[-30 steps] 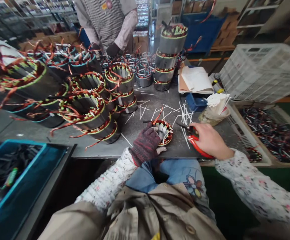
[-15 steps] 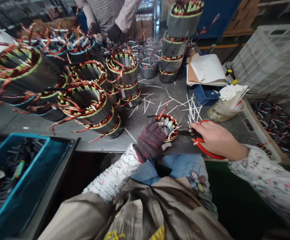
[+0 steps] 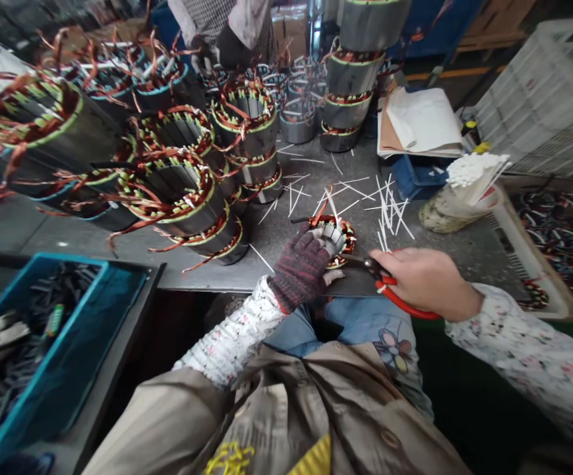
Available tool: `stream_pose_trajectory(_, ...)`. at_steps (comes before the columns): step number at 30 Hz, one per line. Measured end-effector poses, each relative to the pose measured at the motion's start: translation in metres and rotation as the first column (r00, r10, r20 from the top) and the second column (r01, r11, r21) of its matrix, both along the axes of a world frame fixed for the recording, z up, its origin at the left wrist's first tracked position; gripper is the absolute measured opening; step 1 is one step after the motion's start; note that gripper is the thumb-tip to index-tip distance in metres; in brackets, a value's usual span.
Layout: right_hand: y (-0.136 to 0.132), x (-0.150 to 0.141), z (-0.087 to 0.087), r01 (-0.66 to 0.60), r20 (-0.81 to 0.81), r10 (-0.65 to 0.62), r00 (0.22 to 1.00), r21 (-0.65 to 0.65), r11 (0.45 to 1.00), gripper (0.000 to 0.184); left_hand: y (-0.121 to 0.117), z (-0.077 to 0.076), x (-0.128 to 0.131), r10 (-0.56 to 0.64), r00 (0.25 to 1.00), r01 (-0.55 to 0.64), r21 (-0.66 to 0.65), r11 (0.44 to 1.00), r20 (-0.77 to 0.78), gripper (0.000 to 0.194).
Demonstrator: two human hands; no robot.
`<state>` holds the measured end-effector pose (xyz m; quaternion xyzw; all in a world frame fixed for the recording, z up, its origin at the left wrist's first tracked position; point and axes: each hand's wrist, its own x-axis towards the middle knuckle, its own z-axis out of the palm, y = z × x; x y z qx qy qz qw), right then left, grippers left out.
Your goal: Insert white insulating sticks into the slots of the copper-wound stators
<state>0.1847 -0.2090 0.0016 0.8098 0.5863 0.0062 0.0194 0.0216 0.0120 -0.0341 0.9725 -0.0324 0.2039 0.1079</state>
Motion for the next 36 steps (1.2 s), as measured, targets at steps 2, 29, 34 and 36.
stream_pose_trajectory(2, 0.0, 0.009, -0.006, 0.144, -0.03, -0.145, 0.989, -0.04, 0.989, 0.045, 0.008, 0.002, -0.002, 0.019, 1.0, -0.019, 0.003, 1.0, -0.004, 0.042)
stream_pose_trajectory(29, 0.321, 0.173, -0.002, 0.926, -0.991, 0.094, -0.093, -0.051, 0.374, 0.028, 0.024, -0.038, -0.045, 0.144, 0.92, -0.195, 0.105, 0.975, 0.365, 0.028)
stream_pose_trajectory(34, 0.316, 0.186, -0.017, 0.951, -0.999, 0.02, -0.049, -0.04, 0.307, 0.028, 0.022, -0.037, -0.043, 0.165, 0.918, -0.215, 0.103, 0.971, 0.361, 0.027)
stream_pose_trajectory(36, 0.308, 0.188, -0.023, 0.957, -1.0, -0.01, -0.016, -0.018, 0.288, 0.027, 0.022, -0.037, -0.043, 0.166, 0.92, -0.216, 0.108, 0.97, 0.355, 0.027)
